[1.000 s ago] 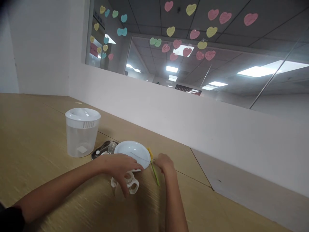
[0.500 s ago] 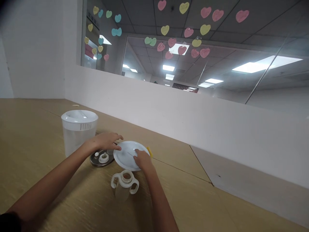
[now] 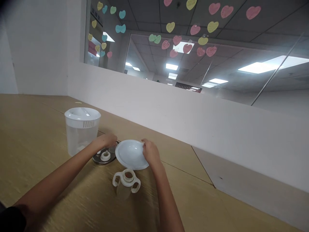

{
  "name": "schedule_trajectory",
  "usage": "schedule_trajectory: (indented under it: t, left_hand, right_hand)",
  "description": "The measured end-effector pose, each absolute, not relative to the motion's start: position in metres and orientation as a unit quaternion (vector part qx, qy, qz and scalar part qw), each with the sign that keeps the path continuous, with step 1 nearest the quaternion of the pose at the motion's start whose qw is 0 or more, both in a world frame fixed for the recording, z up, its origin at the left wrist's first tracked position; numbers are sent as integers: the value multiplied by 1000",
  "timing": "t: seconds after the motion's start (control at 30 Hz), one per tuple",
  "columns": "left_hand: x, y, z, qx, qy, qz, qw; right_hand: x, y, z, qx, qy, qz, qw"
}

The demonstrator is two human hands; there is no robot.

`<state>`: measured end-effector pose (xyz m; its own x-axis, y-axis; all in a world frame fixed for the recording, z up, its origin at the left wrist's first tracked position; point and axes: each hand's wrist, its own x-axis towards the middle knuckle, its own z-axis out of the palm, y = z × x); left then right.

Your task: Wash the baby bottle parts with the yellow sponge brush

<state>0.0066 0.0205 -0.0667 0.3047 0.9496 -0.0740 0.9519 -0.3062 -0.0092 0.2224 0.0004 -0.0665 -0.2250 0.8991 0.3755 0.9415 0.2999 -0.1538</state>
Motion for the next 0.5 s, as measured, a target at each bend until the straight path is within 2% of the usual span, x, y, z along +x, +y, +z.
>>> schedule_trajectory:
  t: [0.07, 0.23, 0.5]
  left_hand:
    - [9, 24, -74, 801, 596, -42, 24]
    - [12, 29, -84, 789, 614, -28, 20]
    - [7, 37, -98, 774, 632, 34, -19]
  right_hand:
    - [227, -5, -56, -582, -775, -64, 238]
    - [239, -18, -37, -529, -748, -49, 397]
    - [240, -30, -26, -527, -732, -52, 428]
